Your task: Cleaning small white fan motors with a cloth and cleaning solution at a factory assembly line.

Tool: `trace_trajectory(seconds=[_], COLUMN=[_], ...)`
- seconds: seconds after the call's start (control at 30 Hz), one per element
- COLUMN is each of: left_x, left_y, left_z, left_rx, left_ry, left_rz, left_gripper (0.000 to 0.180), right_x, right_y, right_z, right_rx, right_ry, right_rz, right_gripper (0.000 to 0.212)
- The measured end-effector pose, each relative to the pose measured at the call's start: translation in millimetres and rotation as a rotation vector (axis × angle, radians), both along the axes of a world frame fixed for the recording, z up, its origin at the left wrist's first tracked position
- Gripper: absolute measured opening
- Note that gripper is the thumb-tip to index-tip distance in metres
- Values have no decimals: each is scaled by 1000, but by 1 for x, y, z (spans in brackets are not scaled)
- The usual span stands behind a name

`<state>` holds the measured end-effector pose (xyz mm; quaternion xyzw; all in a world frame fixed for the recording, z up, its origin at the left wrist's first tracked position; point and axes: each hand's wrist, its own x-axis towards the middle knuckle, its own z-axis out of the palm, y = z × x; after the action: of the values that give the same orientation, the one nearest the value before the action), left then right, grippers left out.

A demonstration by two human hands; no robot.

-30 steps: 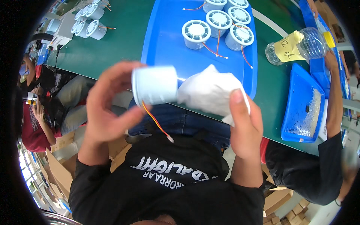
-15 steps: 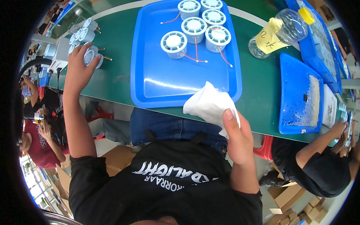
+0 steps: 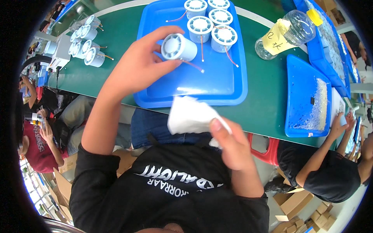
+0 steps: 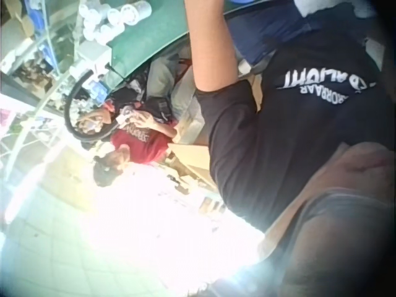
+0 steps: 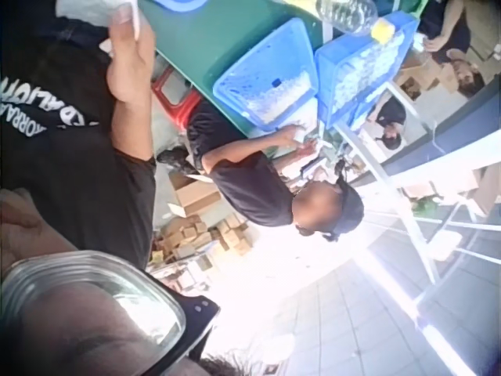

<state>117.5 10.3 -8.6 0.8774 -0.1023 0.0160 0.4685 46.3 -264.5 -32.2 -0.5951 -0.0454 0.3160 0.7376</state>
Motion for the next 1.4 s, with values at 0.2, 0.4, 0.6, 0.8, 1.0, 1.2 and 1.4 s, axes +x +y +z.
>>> trace_trajectory(seconds=[0.2,0.4,0.6,0.8,1.0,1.2,1.4], left_x=[-70,-96,-109,-112,-122,-118,-118], left_y=[-7,-25,-27,-26,-25,-27,-34], left_z=[1,-1,-5,-8,13,0,-3], left_rx=[-1038,-1108,-954,-754,-973,-857,-847], left_ry=[388,390,274,320,381,251,439], left_rz=[-42,47,209,213,196,102,146], left_gripper=[67,71,67,65,63,73,78], right_x=[17,27,15,28,20,18,26], right_y=[-16,3,55,64,54,65,66], right_z=[1,20,46,29,31,26,17], right_rx=[-54,125,-632,-418,-450,-65,-246], right_ry=[-138,-292,-1543,-1087,-1272,-713,-853], right_rz=[-178,-254,257,133,167,-16,-28], right_gripper=[60,60,59,39,66,31,29])
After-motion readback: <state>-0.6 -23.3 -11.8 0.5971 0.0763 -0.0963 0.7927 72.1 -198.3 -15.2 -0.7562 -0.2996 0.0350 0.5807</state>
